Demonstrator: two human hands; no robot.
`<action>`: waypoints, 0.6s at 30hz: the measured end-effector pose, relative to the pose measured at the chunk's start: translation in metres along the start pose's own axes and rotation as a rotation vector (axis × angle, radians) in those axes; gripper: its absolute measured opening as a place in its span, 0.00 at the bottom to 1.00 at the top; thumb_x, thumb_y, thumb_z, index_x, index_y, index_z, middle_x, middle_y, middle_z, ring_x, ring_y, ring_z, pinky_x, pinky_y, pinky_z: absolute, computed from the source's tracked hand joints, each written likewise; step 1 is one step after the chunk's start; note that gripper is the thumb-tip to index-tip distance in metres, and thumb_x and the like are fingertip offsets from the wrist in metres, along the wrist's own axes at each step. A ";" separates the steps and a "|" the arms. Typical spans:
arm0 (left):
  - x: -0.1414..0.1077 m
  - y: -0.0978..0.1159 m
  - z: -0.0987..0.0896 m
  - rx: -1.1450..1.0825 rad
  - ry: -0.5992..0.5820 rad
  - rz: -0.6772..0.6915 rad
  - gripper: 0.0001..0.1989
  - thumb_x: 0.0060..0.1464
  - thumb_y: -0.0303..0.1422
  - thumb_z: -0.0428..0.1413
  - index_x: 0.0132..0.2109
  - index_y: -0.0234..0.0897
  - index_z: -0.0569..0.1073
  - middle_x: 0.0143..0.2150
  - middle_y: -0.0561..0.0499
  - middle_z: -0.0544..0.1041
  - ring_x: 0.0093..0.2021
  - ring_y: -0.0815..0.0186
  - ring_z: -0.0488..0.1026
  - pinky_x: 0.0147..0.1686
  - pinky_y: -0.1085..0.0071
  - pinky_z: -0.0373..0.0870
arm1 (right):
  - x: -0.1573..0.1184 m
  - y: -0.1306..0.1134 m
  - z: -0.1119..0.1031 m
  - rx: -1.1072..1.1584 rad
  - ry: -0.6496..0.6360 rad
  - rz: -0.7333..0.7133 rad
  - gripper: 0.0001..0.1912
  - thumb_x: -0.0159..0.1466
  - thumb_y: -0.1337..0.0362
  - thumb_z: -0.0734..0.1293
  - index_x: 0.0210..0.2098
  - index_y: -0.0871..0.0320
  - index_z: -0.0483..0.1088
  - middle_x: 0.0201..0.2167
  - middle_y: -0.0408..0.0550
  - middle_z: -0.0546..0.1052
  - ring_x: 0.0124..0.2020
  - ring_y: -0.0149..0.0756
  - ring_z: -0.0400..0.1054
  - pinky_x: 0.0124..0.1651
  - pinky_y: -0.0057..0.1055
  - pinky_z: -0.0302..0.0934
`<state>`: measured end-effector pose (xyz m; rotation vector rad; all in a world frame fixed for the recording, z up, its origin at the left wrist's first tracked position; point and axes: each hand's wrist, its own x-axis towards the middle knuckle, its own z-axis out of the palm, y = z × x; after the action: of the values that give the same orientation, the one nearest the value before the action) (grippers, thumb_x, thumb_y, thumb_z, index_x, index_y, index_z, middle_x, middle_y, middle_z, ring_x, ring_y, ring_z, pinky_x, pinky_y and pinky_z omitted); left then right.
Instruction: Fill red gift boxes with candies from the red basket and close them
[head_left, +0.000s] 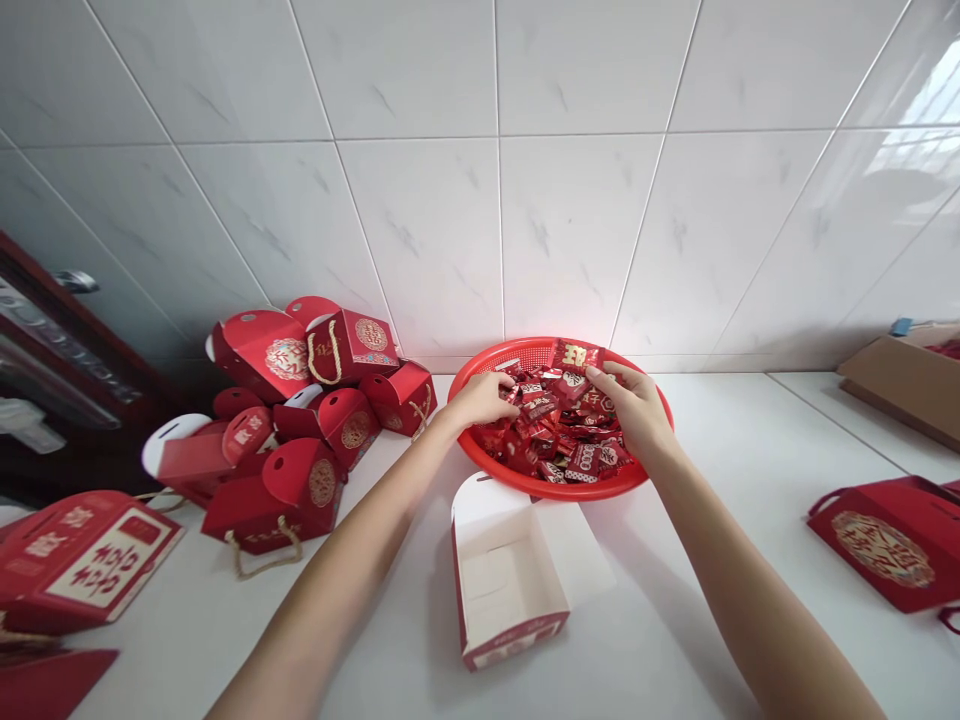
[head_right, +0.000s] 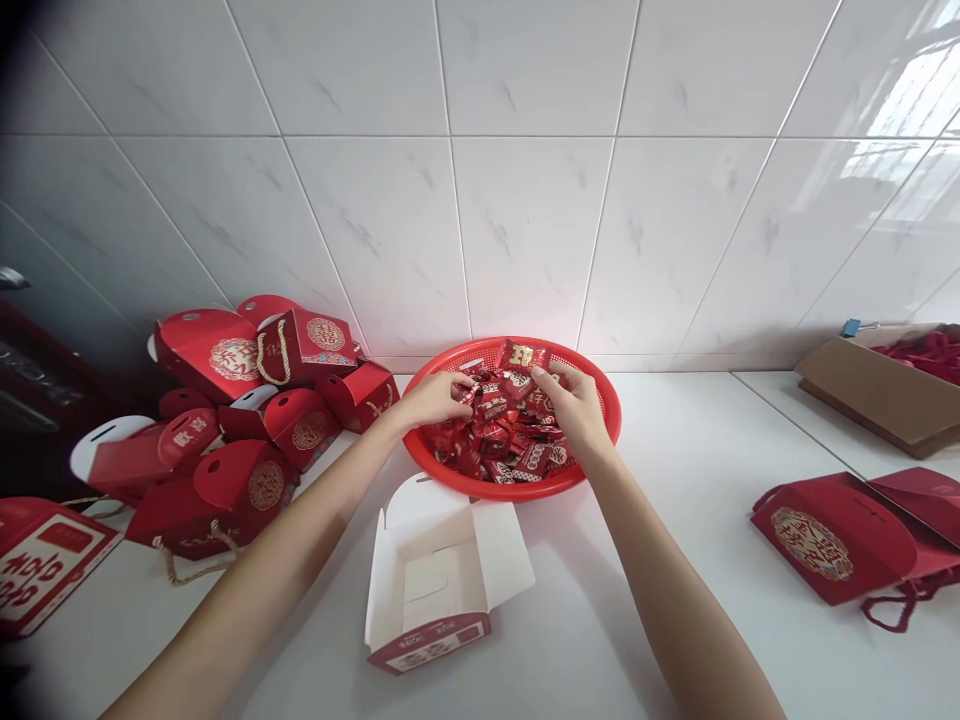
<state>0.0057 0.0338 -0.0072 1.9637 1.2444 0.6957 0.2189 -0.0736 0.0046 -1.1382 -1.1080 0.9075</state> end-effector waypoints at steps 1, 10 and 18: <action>0.000 0.001 -0.001 -0.041 0.001 -0.015 0.18 0.31 0.28 0.67 0.36 0.40 0.80 0.27 0.53 0.78 0.30 0.60 0.75 0.33 0.68 0.69 | 0.000 -0.001 0.000 0.008 -0.004 0.002 0.18 0.56 0.44 0.75 0.31 0.52 0.76 0.28 0.44 0.81 0.30 0.43 0.76 0.33 0.37 0.70; -0.006 0.009 -0.005 -0.417 -0.012 -0.061 0.28 0.38 0.25 0.63 0.51 0.33 0.77 0.33 0.52 0.79 0.30 0.65 0.77 0.35 0.67 0.75 | -0.003 -0.005 0.002 0.072 -0.016 0.024 0.16 0.56 0.47 0.76 0.30 0.52 0.78 0.27 0.44 0.82 0.31 0.43 0.77 0.34 0.36 0.72; -0.006 0.004 0.000 -0.417 0.000 0.013 0.23 0.40 0.25 0.66 0.47 0.34 0.79 0.39 0.46 0.82 0.44 0.57 0.79 0.51 0.58 0.74 | -0.003 -0.005 0.003 0.081 -0.027 0.022 0.14 0.56 0.48 0.76 0.31 0.52 0.79 0.28 0.44 0.83 0.33 0.44 0.79 0.35 0.36 0.73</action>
<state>0.0057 0.0270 -0.0041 1.6276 0.9915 0.8826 0.2156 -0.0772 0.0094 -1.0762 -1.0734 0.9787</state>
